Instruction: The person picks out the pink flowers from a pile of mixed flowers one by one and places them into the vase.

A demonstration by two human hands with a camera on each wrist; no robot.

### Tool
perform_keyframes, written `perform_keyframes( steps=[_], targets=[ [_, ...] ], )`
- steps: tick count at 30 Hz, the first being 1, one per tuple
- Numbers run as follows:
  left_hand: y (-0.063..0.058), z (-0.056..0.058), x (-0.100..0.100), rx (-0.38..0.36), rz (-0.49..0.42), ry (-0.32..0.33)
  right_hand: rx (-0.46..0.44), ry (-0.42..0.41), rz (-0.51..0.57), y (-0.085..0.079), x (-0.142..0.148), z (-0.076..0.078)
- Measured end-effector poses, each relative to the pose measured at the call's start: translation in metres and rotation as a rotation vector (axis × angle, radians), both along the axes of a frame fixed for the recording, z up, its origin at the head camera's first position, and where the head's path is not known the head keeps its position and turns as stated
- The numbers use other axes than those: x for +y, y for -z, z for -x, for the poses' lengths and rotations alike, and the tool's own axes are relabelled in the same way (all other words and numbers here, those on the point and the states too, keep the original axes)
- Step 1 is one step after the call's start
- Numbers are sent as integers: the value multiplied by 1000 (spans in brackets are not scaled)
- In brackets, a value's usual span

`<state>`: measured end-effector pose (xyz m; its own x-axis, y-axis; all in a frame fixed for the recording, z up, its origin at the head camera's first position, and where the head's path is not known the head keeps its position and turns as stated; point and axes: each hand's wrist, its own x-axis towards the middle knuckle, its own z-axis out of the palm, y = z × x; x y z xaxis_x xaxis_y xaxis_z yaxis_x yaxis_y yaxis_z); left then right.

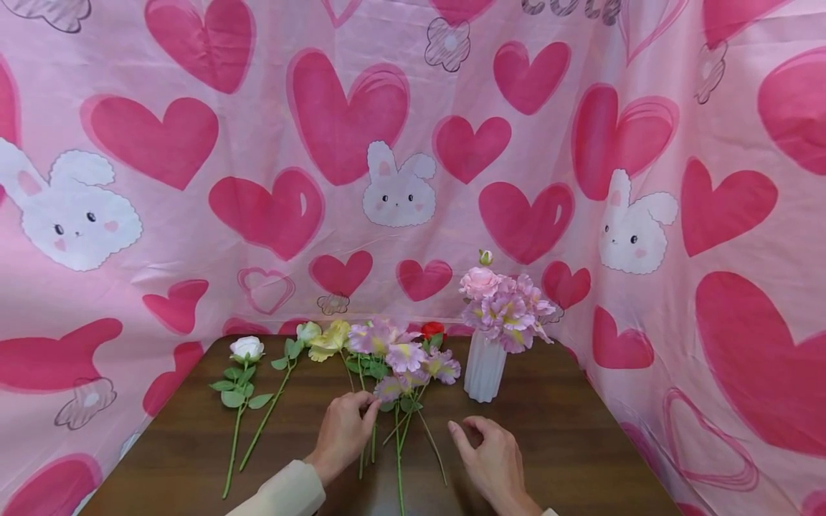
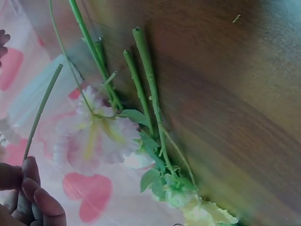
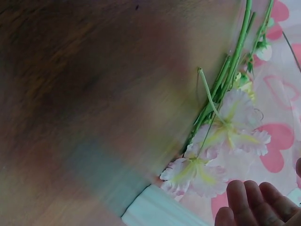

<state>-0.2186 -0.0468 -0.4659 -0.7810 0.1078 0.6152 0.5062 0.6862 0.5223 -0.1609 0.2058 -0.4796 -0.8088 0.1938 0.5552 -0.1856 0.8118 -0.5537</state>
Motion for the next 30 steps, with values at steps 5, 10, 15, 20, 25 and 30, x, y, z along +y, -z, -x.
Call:
perform_keyframes(
  steps=[5, 10, 15, 20, 25, 30],
  targets=[
    [0, -5, 2, 51, -9, 45, 31, -12, 6, 0, -2, 1],
    [1, -10, 5, 111, 4, 78, 68, -46, 32, 2, -5, 3],
    [2, -12, 7, 175, 2, 111, 86, -62, 56, 4, -7, 4],
    [4, -14, 10, 247, 17, 153, 116, -61, 58, 5, -9, 5],
    [3, -17, 15, 304, 44, 183, 125, -84, 83, 5, -13, 5],
    [0, -19, 20, 324, 42, 224, 133, -111, 116, 4, -17, 4]
  ],
)
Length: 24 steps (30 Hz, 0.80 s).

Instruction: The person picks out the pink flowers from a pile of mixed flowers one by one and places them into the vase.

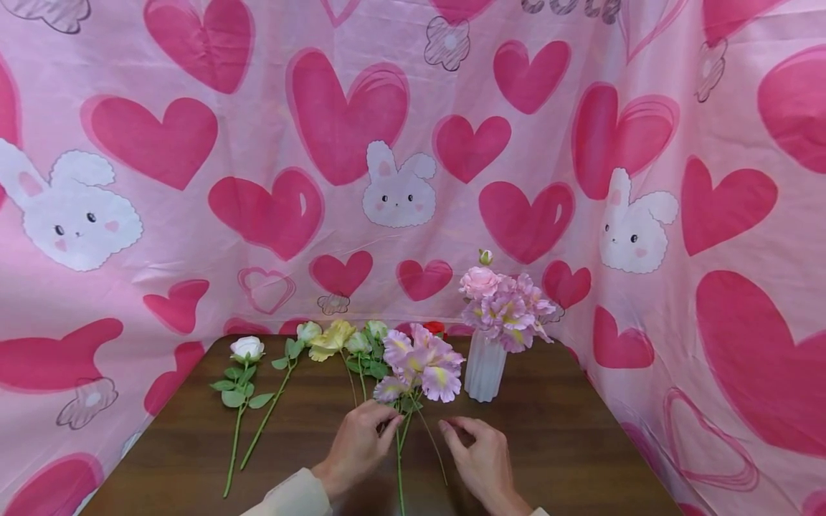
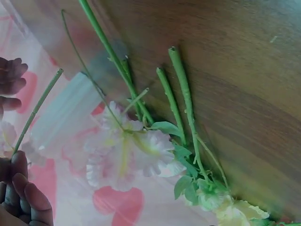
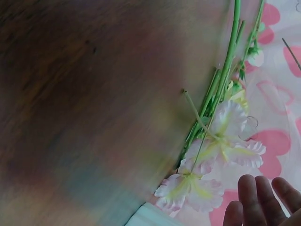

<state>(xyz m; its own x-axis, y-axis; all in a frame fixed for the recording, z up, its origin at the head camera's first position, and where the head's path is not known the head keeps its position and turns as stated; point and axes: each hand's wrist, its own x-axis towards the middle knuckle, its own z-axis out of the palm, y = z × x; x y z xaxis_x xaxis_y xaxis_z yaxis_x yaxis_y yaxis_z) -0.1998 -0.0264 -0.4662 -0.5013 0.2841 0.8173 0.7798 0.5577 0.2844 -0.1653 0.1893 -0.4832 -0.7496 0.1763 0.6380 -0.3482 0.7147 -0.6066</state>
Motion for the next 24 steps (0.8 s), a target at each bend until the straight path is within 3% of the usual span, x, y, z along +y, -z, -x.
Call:
perform_keyframes(
  steps=[7, 18, 24],
  targets=[
    [-1, 0, 5, -2, 22, 33, 0, -11, 46, 0, -4, 1],
    [0, -4, 10, -41, 44, 137, -57, -53, 163, -3, -13, 1],
    [3, -4, 13, -40, 37, 176, -57, -118, 270, -6, -17, 1]
  ],
)
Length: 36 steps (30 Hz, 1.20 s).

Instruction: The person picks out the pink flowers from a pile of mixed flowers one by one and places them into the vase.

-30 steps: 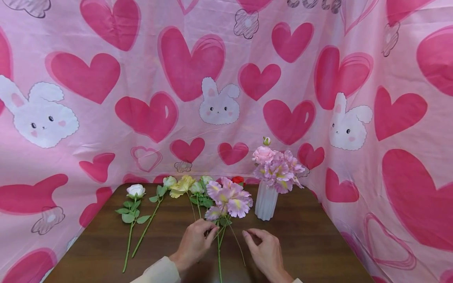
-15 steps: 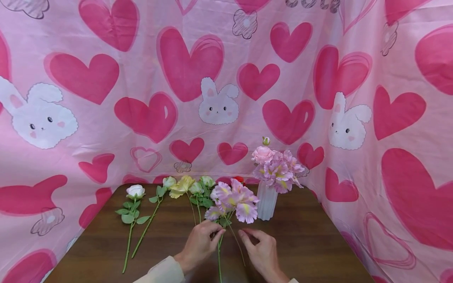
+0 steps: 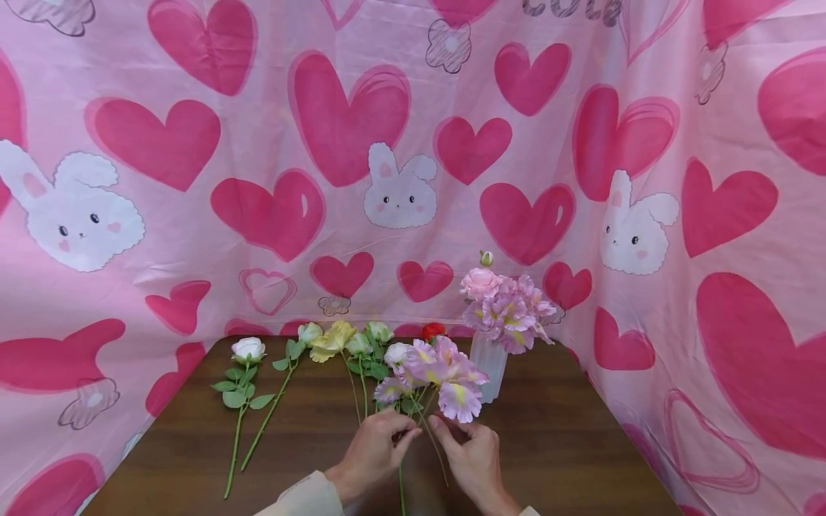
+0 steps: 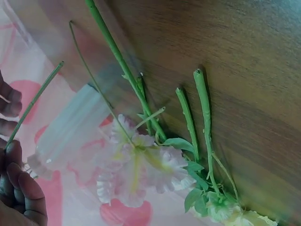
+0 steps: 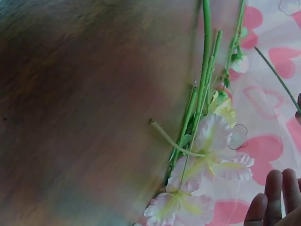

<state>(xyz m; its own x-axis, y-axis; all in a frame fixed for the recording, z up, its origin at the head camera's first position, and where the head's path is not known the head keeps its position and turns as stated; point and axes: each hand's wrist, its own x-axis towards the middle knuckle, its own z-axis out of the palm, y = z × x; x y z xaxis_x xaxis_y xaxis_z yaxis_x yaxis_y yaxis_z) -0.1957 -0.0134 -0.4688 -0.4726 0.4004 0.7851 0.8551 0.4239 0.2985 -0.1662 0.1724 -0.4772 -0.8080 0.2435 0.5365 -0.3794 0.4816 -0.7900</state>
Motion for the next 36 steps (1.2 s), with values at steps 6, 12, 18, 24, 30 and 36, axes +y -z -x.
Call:
perform_keyframes(
  steps=[6, 12, 18, 24, 30, 36],
  targets=[
    [1, -1, 1, -17, 5, 35, 20, -47, 129, -3, -5, -1],
    [2, -2, 0, -47, 15, 60, 31, -84, 221, -5, -10, -1],
    [2, -2, 0, -35, 34, 62, 102, -119, 260, -7, -13, -1],
    [3, -1, 0, -12, 71, 43, 108, -128, 278, -9, -14, -1],
    [2, 0, 0, -26, 91, 32, 70, -122, 268, -10, -13, -2],
    [3, 2, 0, -15, 97, 22, 123, -162, 250, -10, -13, -1]
  ],
)
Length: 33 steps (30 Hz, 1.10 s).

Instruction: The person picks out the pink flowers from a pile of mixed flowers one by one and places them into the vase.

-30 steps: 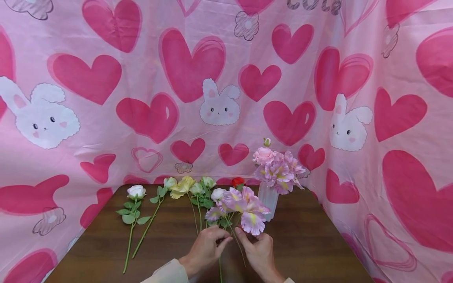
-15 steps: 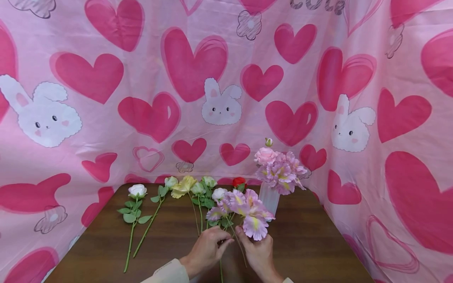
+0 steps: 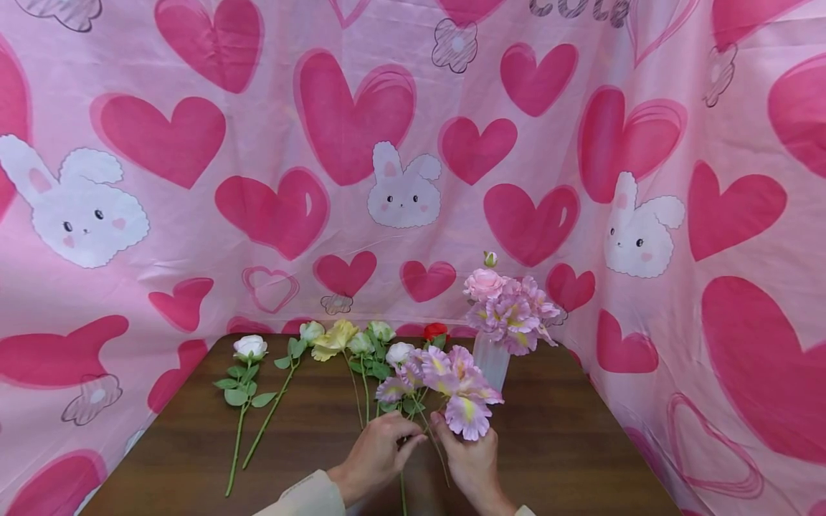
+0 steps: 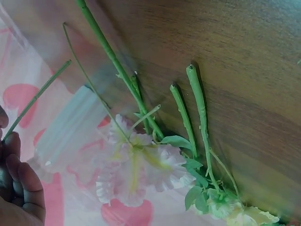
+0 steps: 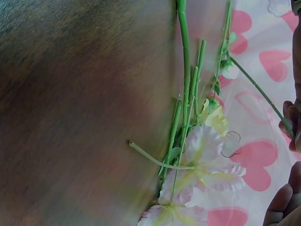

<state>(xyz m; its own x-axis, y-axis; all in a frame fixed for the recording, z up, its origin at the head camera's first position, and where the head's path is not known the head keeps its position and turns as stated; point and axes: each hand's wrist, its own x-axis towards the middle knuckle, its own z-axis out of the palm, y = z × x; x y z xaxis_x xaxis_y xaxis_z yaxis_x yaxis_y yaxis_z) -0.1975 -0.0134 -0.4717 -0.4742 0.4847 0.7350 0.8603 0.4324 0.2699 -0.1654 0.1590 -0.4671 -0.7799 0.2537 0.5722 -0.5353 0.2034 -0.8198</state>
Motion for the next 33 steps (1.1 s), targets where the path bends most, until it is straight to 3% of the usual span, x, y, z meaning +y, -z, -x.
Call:
perform_keyframes(
  steps=[10, 20, 23, 33],
  targets=[
    [-3, 0, 0, -19, 9, -20, 40, -25, 33, -1, -1, 1],
    [-2, -1, -3, -63, -60, -26, 117, 16, -20, -4, 10, 5],
    [-1, -1, -7, -89, -70, -40, 144, 9, -44, -5, 14, 8],
    [7, 3, -21, -179, -62, -126, 177, 104, -75, -14, 28, 12]
  ],
)
